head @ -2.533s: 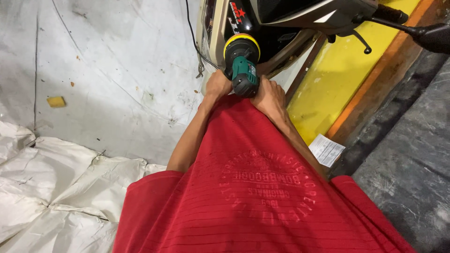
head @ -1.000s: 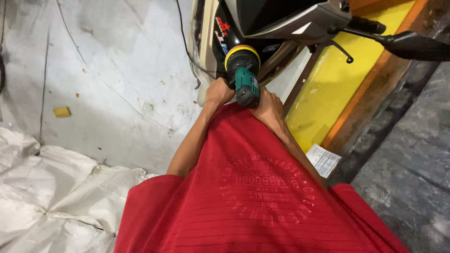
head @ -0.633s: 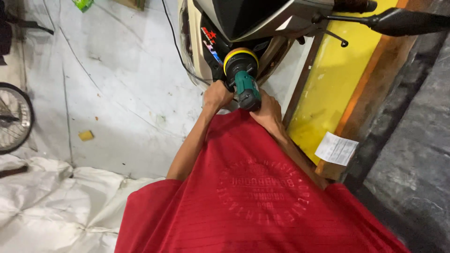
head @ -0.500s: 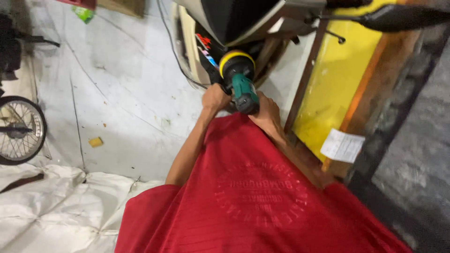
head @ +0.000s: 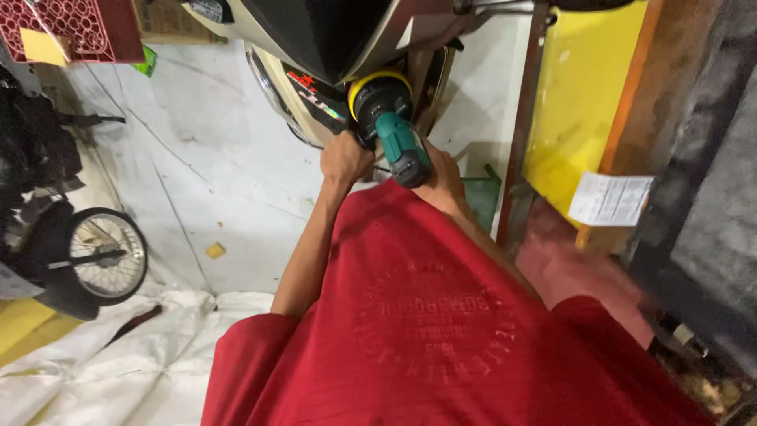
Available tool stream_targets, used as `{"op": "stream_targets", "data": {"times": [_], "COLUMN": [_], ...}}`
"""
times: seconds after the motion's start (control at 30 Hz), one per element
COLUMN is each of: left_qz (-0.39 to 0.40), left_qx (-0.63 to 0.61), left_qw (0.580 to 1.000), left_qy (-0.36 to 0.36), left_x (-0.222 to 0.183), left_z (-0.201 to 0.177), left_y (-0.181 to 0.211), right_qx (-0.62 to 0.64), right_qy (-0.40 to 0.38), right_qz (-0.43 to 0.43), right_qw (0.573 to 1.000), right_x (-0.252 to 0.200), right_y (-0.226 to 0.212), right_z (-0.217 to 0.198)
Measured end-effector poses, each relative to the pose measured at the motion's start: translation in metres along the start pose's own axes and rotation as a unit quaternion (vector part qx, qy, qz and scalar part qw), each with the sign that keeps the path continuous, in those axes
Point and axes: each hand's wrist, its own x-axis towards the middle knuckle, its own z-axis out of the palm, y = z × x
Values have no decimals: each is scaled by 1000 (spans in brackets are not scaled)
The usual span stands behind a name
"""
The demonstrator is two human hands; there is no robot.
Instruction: The person uses a handheld electric polisher with a yellow pad to polish the front fairing and side panels of a beige scooter. They move the tool across various surfaces, including the area below the headlight and the side bodywork.
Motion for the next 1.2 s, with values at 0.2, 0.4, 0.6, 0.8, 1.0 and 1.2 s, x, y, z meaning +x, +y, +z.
{"op": "stream_targets", "data": {"times": [0.2,0.4,0.6,0.8,1.0,1.2], "left_qz": [62,200,302,330,330,365], "left_qx": [65,134,195,233,239,207], "left_qw": [996,970,930,902,900,889], "left_qy": [1,-43,-73,-152,-157,-185], "left_x": [20,25,58,48,46,48], "left_z": [-35,-52,-47,-50,-32,-10], "left_y": [-7,-7,-69,-101,-101,-102], "right_qx": [-87,-22,28,183,232,331], "right_qy": [168,197,233,258,237,126], "right_qz": [-75,-101,-73,73,4,160], "right_qw": [979,975,969,946,943,921], "right_x": [19,18,7,-11,-4,-2], "right_y": [59,106,88,93,136,161], "right_z": [67,121,199,270,284,273]}}
